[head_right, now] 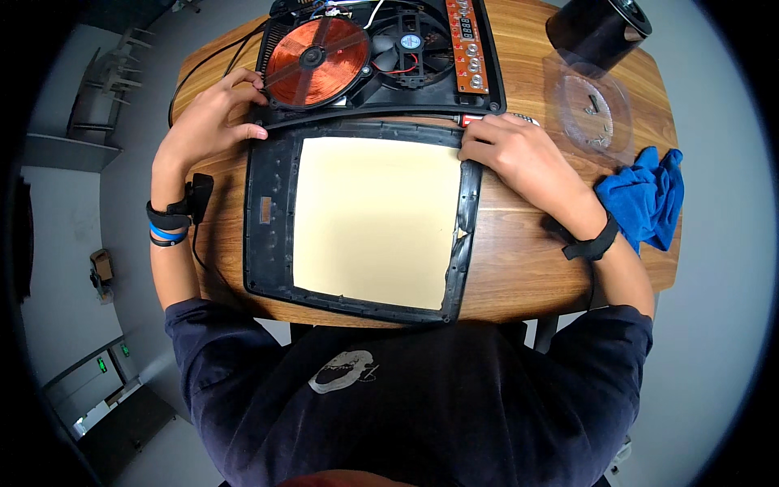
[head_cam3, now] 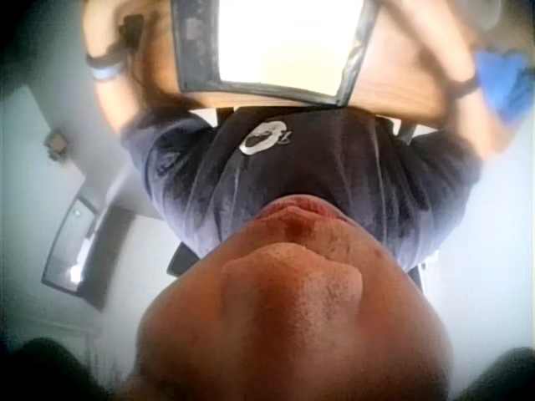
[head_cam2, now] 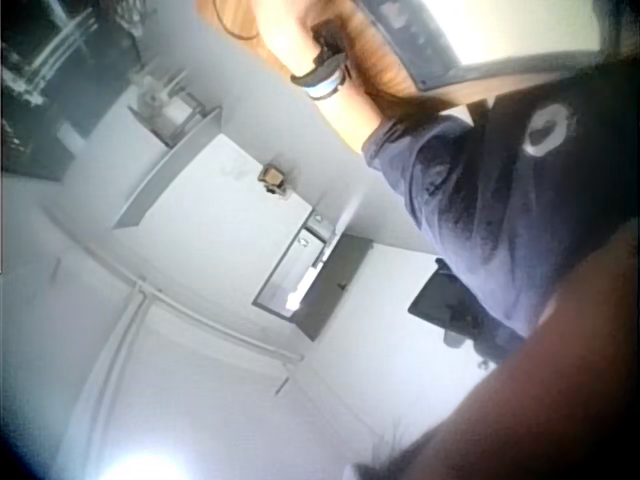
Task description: The person adjusts and secures a copper coil inside an open electronic device using a screwdriver. They then wipe the device's cover with a blue cloth.
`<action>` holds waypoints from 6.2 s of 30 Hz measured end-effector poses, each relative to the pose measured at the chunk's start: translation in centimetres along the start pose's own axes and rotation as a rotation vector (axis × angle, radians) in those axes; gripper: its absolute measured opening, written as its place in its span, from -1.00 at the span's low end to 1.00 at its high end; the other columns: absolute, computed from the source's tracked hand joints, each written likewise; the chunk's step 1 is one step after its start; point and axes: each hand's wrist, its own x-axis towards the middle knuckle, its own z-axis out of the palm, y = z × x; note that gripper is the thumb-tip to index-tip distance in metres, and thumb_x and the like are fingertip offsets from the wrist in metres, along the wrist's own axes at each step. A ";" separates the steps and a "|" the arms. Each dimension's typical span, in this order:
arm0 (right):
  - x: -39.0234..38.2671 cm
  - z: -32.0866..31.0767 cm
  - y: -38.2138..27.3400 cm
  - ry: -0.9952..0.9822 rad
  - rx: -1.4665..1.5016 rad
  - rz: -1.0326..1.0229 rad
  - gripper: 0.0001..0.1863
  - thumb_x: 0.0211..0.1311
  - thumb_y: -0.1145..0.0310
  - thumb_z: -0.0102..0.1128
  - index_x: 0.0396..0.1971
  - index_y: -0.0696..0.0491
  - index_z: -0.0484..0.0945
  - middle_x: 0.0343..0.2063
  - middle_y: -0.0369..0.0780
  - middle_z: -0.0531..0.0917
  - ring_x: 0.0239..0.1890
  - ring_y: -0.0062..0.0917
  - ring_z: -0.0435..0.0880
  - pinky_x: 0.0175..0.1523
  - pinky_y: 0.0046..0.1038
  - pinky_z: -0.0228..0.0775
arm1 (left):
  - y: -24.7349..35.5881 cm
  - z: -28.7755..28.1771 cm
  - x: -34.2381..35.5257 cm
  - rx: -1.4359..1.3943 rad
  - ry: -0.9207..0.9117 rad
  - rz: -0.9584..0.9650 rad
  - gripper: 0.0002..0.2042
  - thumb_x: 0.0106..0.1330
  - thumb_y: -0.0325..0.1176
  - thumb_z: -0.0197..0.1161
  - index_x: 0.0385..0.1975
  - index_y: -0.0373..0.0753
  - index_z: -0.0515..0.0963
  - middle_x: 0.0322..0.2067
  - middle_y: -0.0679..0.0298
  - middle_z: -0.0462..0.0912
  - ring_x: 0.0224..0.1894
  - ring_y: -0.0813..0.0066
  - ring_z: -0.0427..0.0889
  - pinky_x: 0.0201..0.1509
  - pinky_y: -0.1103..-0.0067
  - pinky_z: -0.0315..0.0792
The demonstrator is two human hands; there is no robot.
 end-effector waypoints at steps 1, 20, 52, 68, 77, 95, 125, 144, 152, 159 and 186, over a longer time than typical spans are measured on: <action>0.0 0.0 0.0 0.007 -0.008 0.016 -0.83 0.29 0.53 0.36 -0.16 0.07 0.81 -0.07 -0.23 0.79 0.04 -0.26 0.80 0.17 -0.24 0.70 | -0.2 0.2 0.0 0.007 0.010 0.007 -0.50 0.21 -0.13 0.73 0.03 -0.34 0.81 0.27 0.17 0.69 0.14 0.00 0.82 0.27 0.17 0.69; -2.6 -1.9 1.9 0.072 -0.069 0.308 -0.61 0.36 0.44 0.54 0.03 0.14 0.51 -0.04 -0.07 0.64 0.05 -0.05 0.67 0.12 -0.09 0.59 | 12.1 0.4 0.4 -0.012 0.060 0.420 -0.41 0.26 -0.31 0.68 0.26 -0.31 0.59 0.28 0.05 0.64 0.28 0.02 0.72 0.34 0.21 0.64; -17.0 -11.1 6.9 0.238 -0.359 0.940 -0.46 0.64 -0.01 0.45 0.28 0.12 0.57 0.17 0.08 0.73 0.19 -0.16 0.78 0.28 -0.07 0.66 | 20.7 7.8 2.7 0.089 -0.402 0.499 0.22 0.29 0.22 0.54 0.86 -0.11 -0.02 0.87 0.03 -0.17 0.88 -0.19 -0.18 0.81 -0.14 0.15; -24.8 -15.0 5.4 -0.153 -0.077 1.115 -0.46 0.03 0.54 0.41 0.08 0.07 0.49 -0.06 -0.09 0.59 0.00 -0.12 0.63 0.22 -0.17 0.56 | 15.8 5.2 1.2 -0.032 -0.458 0.379 0.29 0.11 -0.33 0.78 0.85 0.01 0.04 0.86 0.04 -0.15 0.88 -0.13 -0.13 0.79 -0.23 0.23; -8.0 -16.5 -5.2 -0.138 -0.015 0.361 -0.27 0.08 -0.22 0.51 0.03 0.06 0.55 -0.07 -0.07 0.58 0.00 -0.10 0.68 0.13 -0.13 0.58 | 14.1 5.4 -1.0 0.051 -0.348 0.319 0.23 0.14 -0.43 0.74 0.84 -0.06 0.08 0.80 -0.27 -0.06 0.81 -0.33 0.08 0.63 -0.24 0.44; 1.8 -4.6 -6.6 -0.521 0.347 -0.009 -0.24 -0.12 0.51 0.78 0.17 -0.03 0.61 0.15 -0.21 0.53 0.09 -0.21 0.62 0.09 -0.15 0.67 | 14.6 7.3 -1.5 0.078 -0.303 0.272 0.25 0.07 -0.30 0.80 0.82 -0.08 0.15 0.77 -0.32 0.03 0.75 -0.43 0.21 0.48 0.00 0.69; 2.1 -6.2 -5.4 -0.649 0.080 0.179 -0.37 -0.16 0.17 0.74 0.00 -0.04 0.71 -0.01 -0.18 0.67 0.07 -0.09 0.71 0.01 -0.04 0.66 | 15.8 8.8 -2.3 0.026 -0.192 0.410 0.03 0.20 -0.19 0.75 0.64 -0.51 0.36 0.69 -0.38 0.24 0.71 -0.37 0.33 0.48 0.25 0.70; 4.7 -3.7 -7.5 -0.367 0.091 -0.047 -0.42 0.06 0.39 0.69 0.12 -0.05 0.65 0.19 -0.14 0.61 0.09 -0.10 0.74 -0.01 -0.11 0.78 | 13.3 6.8 -3.6 0.422 -0.202 0.207 -0.33 0.41 -0.49 0.45 0.52 -0.60 0.50 0.59 -0.39 0.45 0.53 -0.16 0.66 0.44 0.32 0.70; 8.7 0.9 -8.5 -0.283 0.060 -0.144 -0.11 -0.23 0.43 0.81 0.28 -0.06 0.66 0.33 -0.18 0.63 0.23 -0.16 0.68 0.12 -0.20 0.72 | 14.0 6.3 -3.2 0.425 -0.329 0.121 0.12 0.02 -0.21 0.82 0.61 -0.59 0.38 0.64 -0.39 0.36 0.57 -0.18 0.61 0.41 0.41 0.71; 5.5 -1.8 -6.5 -0.522 0.089 -0.048 -0.44 -0.05 0.40 0.69 0.05 -0.06 0.74 0.06 -0.27 0.73 0.07 -0.20 0.76 -0.07 -0.19 0.73 | 13.2 5.9 -3.3 0.431 -0.218 0.280 -0.26 0.28 -0.50 0.54 0.51 -0.57 0.54 0.53 -0.45 0.49 0.41 -0.15 0.77 0.36 0.39 0.75; 6.3 -3.8 -5.7 -0.533 0.257 0.076 -0.33 0.02 0.18 0.81 0.14 0.00 0.68 0.17 -0.16 0.69 0.27 -0.07 0.76 0.27 -0.06 0.71 | 13.9 7.0 -2.8 0.432 -0.219 0.184 0.08 0.11 -0.04 0.75 0.61 -0.51 0.43 0.63 -0.32 0.40 0.49 -0.01 0.72 0.13 0.50 0.81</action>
